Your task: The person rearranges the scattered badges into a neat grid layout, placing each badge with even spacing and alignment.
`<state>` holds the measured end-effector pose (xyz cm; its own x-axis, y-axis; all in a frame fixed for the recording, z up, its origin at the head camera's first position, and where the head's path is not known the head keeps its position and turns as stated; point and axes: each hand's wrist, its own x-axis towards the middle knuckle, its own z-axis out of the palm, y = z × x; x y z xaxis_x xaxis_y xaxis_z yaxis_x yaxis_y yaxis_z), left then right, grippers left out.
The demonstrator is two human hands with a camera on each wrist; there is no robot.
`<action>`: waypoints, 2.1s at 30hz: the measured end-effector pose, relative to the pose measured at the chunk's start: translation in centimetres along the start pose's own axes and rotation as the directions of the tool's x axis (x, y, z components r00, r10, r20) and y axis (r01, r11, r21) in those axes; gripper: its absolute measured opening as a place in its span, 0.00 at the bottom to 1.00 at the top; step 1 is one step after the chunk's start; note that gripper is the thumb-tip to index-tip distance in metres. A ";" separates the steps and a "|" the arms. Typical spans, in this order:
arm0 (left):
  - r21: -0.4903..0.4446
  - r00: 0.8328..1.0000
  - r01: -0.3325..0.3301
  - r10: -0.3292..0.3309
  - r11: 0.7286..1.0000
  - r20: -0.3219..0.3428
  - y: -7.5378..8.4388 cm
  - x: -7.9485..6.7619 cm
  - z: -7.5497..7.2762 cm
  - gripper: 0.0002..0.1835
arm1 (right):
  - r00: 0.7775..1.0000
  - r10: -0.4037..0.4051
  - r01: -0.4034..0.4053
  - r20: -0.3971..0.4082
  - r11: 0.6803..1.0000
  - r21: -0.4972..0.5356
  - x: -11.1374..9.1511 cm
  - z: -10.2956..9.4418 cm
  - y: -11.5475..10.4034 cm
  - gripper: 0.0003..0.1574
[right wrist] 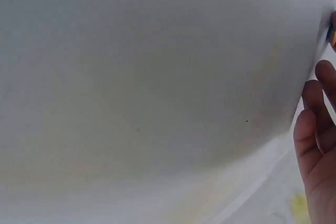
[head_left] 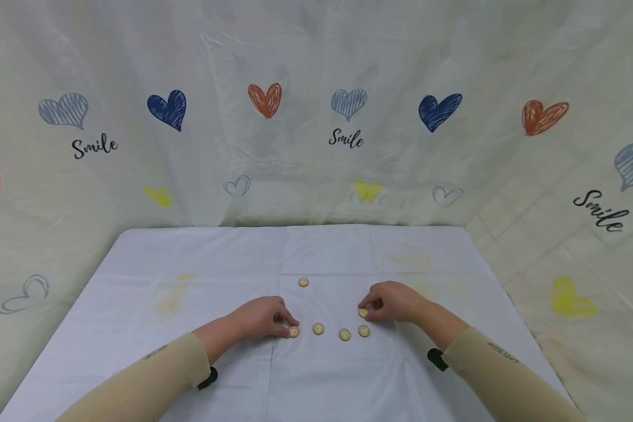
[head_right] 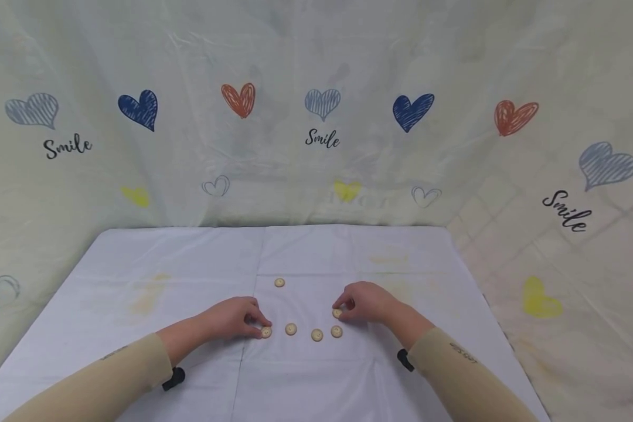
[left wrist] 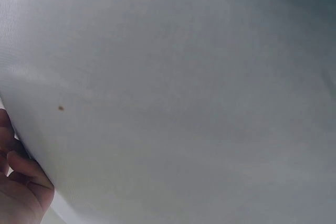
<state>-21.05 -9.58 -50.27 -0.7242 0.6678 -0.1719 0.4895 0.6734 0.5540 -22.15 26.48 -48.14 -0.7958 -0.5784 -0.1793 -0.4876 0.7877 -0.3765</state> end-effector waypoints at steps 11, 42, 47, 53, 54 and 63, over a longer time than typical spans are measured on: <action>-0.012 1.000 0.007 -0.007 1.000 0.003 0.4 -0.1 -0.2 0.13 | 0.999 0.013 -0.012 -0.036 1.000 0.020 0.1 -1.1 -0.8 0.12; -0.013 1.000 0.006 -0.006 1.000 0.010 0.0 0.0 -0.3 0.13 | 0.989 0.143 -0.141 -0.023 0.987 0.078 8.6 -1.4 -2.4 0.13; -0.018 1.000 0.019 -0.019 1.000 0.021 -0.1 0.1 -0.3 0.13 | 0.988 0.151 -0.148 -0.031 0.986 0.081 9.1 -0.6 -2.3 0.14; -0.003 1.000 0.004 -0.004 1.000 0.010 -0.1 0.0 -0.2 0.13 | 0.984 0.168 -0.166 -0.052 0.985 0.039 9.5 -0.1 -2.1 0.16; -0.001 1.000 0.002 -0.002 1.000 0.009 -0.1 0.0 -0.2 0.13 | 0.984 0.171 -0.169 -0.056 0.985 0.040 9.5 0.0 -2.1 0.16; 0.002 1.000 0.003 -0.003 1.000 0.005 -0.2 -0.1 0.0 0.13 | 0.980 0.186 -0.178 -0.068 0.978 0.109 8.6 -0.6 -2.7 0.18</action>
<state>-21.10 -9.76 -50.31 -0.7231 0.6674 -0.1779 0.4880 0.6760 0.5521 -27.88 19.46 -48.14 -0.8950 -0.4063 -0.1840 -0.2963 0.8499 -0.4357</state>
